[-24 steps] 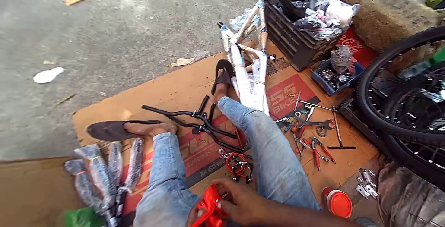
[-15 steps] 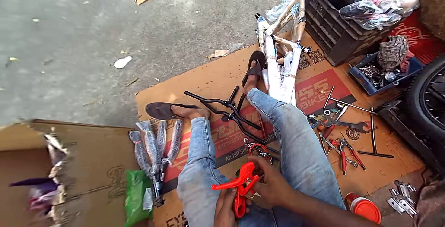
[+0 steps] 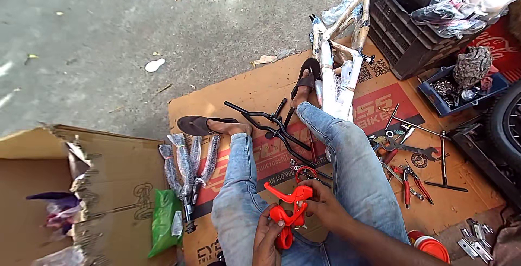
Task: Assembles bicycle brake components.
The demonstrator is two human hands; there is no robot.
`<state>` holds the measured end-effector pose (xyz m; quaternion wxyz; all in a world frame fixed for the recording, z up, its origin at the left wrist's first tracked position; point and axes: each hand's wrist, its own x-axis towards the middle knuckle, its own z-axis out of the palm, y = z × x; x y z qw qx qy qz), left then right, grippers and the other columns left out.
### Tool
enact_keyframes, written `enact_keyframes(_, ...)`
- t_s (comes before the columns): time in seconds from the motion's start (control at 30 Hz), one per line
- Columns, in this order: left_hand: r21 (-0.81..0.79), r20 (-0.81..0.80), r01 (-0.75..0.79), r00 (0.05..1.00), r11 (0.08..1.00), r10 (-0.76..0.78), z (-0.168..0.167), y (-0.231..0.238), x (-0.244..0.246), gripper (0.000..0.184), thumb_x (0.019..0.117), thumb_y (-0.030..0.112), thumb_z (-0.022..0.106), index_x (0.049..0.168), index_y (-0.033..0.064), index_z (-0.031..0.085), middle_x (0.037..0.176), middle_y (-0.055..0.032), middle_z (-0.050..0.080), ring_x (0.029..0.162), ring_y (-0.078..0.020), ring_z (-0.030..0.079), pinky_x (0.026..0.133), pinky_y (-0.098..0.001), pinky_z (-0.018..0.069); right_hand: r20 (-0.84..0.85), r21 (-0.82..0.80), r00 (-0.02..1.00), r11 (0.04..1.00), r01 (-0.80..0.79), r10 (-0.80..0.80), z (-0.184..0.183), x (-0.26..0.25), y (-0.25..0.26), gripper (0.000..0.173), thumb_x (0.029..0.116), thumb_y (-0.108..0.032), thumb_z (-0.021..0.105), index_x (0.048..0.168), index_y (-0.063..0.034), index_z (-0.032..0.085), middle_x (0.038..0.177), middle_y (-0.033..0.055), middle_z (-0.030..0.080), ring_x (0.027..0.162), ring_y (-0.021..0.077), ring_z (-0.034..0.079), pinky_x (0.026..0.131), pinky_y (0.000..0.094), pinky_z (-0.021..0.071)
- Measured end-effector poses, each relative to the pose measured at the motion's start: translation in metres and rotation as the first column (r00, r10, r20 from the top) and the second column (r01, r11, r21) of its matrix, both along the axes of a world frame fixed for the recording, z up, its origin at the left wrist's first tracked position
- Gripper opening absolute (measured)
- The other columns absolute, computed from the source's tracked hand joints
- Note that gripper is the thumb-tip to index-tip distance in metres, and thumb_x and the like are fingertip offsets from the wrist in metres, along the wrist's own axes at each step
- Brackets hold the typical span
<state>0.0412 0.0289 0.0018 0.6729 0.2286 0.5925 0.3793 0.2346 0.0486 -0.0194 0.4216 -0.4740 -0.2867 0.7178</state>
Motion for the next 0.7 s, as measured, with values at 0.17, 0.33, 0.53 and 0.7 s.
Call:
enact_keyframes(0.17, 0.024, 0.002, 0.061, 0.998, 0.998, -0.061, 0.001, -0.001, 0.002, 0.053, 0.0910, 0.003, 0.049, 0.142, -0.0028, 0.036, 0.110, -0.0178, 0.069, 0.088, -0.0231, 0.072, 0.065, -0.0351, 0.0620, -0.058, -0.019, 0.998, 1.000, -0.005, 0.004, -0.003, -0.001, 0.001, 0.037, 0.0934, -0.008, 0.061, 0.130, 0.0008, 0.058, 0.111, 0.0118, 0.069, 0.098, 0.0187, 0.069, 0.085, 0.0353, 0.0590)
enact_keyframes(0.33, 0.036, 0.010, 0.056, 0.998, 0.998, -0.056, 0.001, -0.001, 0.001, 0.055, 0.0900, 0.002, 0.051, 0.144, -0.0038, 0.037, 0.112, -0.0179, 0.068, 0.089, -0.0222, 0.072, 0.067, -0.0342, 0.0617, -0.080, -0.041, 0.997, 0.999, 0.012, -0.016, -0.001, 0.000, 0.001, 0.036, 0.0944, -0.009, 0.061, 0.129, 0.0004, 0.058, 0.112, 0.0119, 0.069, 0.098, 0.0191, 0.069, 0.084, 0.0351, 0.0590)
enact_keyframes(0.53, 0.080, -0.033, 0.059, 0.998, 0.995, -0.057, 0.001, -0.003, 0.003, 0.030, 0.0935, 0.006, 0.055, 0.122, -0.0023, 0.049, 0.087, -0.0085, 0.067, 0.073, -0.0137, 0.068, 0.067, -0.0285, 0.0595, -0.084, -0.086, 0.996, 0.996, 0.016, -0.023, 0.000, 0.000, 0.003, 0.032, 0.0945, -0.013, 0.062, 0.124, 0.0006, 0.060, 0.107, 0.0125, 0.071, 0.091, 0.0223, 0.072, 0.074, 0.0372, 0.0619)
enact_keyframes(0.7, 0.129, -0.194, 0.230, 0.960, 0.965, -0.203, 0.000, -0.007, 0.015, 0.058, 0.0795, 0.009, 0.083, 0.125, -0.0089, 0.051, 0.101, -0.0154, 0.072, 0.089, -0.0204, 0.073, 0.080, -0.0344, 0.0630, -0.028, 0.062, 0.997, 0.995, -0.076, 0.078, -0.004, 0.001, 0.000, 0.032, 0.0888, -0.007, 0.067, 0.119, 0.0019, 0.063, 0.106, 0.0109, 0.072, 0.093, 0.0188, 0.072, 0.083, 0.0362, 0.0613)
